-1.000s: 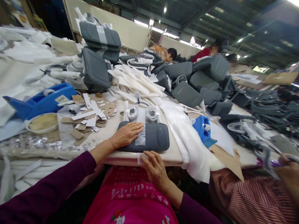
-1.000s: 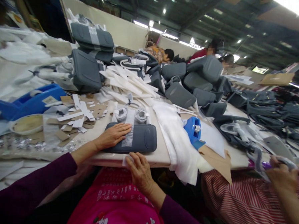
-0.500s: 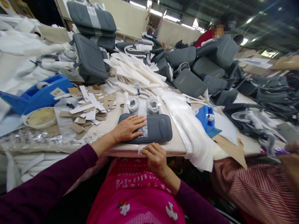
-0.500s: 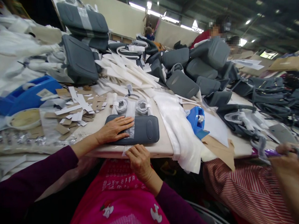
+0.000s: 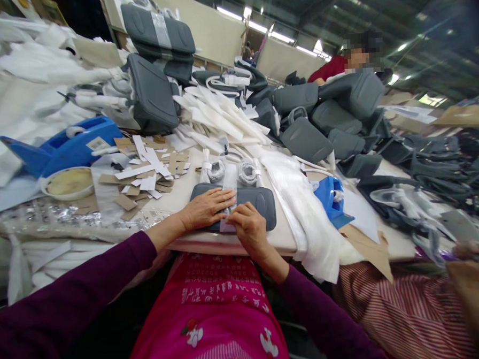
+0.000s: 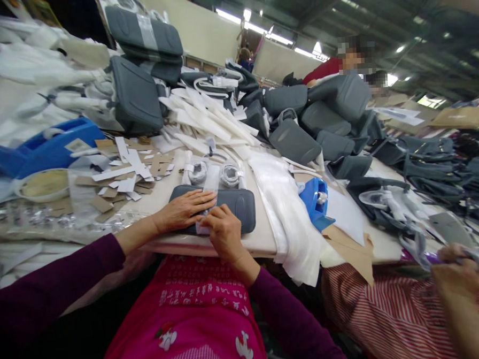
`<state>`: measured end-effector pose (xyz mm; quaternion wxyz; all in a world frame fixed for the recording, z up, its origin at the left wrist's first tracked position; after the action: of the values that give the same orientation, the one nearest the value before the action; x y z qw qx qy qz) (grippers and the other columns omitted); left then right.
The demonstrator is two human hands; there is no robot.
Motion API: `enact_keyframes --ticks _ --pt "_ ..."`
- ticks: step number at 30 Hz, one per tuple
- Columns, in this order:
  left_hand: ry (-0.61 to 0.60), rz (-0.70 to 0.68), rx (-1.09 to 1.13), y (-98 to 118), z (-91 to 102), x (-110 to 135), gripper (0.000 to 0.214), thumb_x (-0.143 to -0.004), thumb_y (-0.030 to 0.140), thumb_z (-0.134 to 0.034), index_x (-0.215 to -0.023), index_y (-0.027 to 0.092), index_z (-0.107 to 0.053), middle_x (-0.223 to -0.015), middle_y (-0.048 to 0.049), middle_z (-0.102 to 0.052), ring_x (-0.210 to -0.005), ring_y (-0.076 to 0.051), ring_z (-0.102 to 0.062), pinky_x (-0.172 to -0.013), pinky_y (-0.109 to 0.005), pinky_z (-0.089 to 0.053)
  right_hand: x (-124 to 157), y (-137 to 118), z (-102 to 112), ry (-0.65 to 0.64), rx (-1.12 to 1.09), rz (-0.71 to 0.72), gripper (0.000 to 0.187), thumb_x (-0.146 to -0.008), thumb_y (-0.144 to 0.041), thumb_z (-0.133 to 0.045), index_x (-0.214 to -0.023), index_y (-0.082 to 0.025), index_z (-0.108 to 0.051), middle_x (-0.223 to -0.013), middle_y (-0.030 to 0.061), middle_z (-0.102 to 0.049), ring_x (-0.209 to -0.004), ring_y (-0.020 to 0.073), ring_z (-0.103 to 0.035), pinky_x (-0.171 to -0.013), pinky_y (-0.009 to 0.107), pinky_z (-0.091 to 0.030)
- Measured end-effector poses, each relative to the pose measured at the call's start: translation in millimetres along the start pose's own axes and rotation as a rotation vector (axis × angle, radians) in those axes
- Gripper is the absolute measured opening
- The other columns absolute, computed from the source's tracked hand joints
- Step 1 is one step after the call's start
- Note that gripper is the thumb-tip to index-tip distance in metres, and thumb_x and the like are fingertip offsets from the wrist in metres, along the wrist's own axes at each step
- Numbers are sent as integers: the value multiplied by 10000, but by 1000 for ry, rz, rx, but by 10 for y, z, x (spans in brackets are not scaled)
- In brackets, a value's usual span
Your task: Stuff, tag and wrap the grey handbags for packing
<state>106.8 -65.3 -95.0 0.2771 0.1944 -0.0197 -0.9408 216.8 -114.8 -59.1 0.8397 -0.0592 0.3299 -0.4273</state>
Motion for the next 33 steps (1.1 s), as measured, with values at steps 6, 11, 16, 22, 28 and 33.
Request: enact_keyframes --ticks 6,11,16,22,28,33 --pt "78 -27 52 236 4 286 428 -940 178 -442 -1365 142 -469 -1417 -110 -508 -1372 -212 -385 -1147 -424 -334 -192 309 -187 -88 19 -169 175 -869 -170 -599 -743 -231 -704 -837 -14 -625 -820 139 -536 -709 245 -384" --pt "181 -3 113 317 41 441 305 -933 139 -458 -1206 135 -593 -1314 -120 -597 -1299 -202 -481 -1119 -420 -401 -223 329 -239 -172 110 -207 168 -876 -203 -590 -760 -236 -708 -807 -8 -608 -836 145 -535 -683 255 -361" --pt "232 13 150 312 102 434 261 -916 132 -496 -1153 129 -606 -1249 -125 -630 -1232 -201 -537 -1081 -407 -450 -278 323 -249 -193 191 -200 165 -878 -210 -585 -741 -226 -676 -855 5 -612 -887 164 -515 -689 269 -366" --pt "182 27 183 315 107 402 252 -912 118 -484 -1137 143 -596 -1239 -117 -624 -1242 -212 -517 -1079 -409 -442 -289 332 -292 -220 268 -194 156 -886 -232 -579 -741 -214 -633 -911 16 -610 -923 177 -496 -670 285 -373" --pt "101 20 113 374 88 353 428 -907 141 -497 -1334 155 -478 -1227 -131 -602 -1239 -237 -482 -1059 -439 -446 -324 345 -315 -284 303 -208 140 -885 -261 -581 -758 -215 -616 -956 22 -596 -956 182 -487 -627 273 -373" --pt "100 46 -49 396 80 370 444 -876 158 -551 -1318 155 -514 -1185 -154 -571 -1203 -284 -469 -1017 -485 -466 -362 376 -314 -358 293 -241 136 -882 -288 -577 -777 -214 -623 -1009 28 -590 -964 181 -502 -610 254 -373"
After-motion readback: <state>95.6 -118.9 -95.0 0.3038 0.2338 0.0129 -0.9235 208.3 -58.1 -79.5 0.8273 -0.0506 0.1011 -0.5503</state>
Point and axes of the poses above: each hand's wrist, its own x-axis away from the middle knuckle, its own z-axis out of the back of the hand, y = z × x, the point moved 7 cm from there along -x, towards the middle knuckle
